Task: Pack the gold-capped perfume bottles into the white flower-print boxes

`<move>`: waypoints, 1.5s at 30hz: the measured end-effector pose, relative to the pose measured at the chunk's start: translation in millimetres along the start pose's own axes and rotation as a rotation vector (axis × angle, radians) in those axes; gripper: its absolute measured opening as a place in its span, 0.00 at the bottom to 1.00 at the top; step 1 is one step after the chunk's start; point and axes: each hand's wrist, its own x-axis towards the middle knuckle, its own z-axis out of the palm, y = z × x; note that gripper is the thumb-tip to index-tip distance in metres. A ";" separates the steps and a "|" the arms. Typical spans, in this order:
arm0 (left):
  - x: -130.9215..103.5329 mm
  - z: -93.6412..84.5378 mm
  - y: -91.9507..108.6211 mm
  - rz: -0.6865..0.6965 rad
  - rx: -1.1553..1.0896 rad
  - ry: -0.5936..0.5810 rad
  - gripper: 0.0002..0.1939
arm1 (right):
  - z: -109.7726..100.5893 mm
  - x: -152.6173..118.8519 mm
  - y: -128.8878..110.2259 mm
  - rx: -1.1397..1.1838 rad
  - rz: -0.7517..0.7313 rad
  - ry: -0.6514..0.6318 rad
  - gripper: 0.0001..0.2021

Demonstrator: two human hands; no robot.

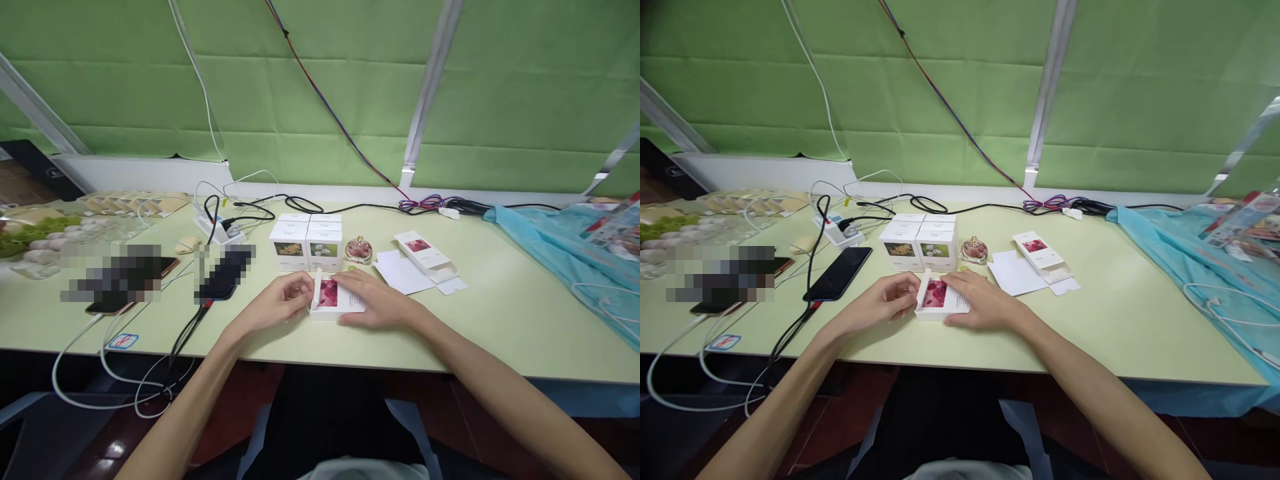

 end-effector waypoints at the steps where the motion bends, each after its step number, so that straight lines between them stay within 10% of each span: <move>1: -1.1 -0.8 -0.8 -0.005 -0.010 -0.009 0.09 | 0.3 0.0 0.2 0.004 0.000 0.001 0.41; 20: -7.3 11.6 -3.4 -0.286 -0.275 0.013 0.22 | 1.0 0.0 -2.0 0.023 -0.011 -0.009 0.38; 33: -4.1 27.0 -4.3 -0.140 -0.449 0.282 0.28 | -2.9 -1.3 2.8 0.219 0.027 0.043 0.37; 45: -4.0 17.6 -9.9 -0.064 0.000 0.280 0.24 | -3.7 -2.4 0.4 0.193 0.090 0.003 0.38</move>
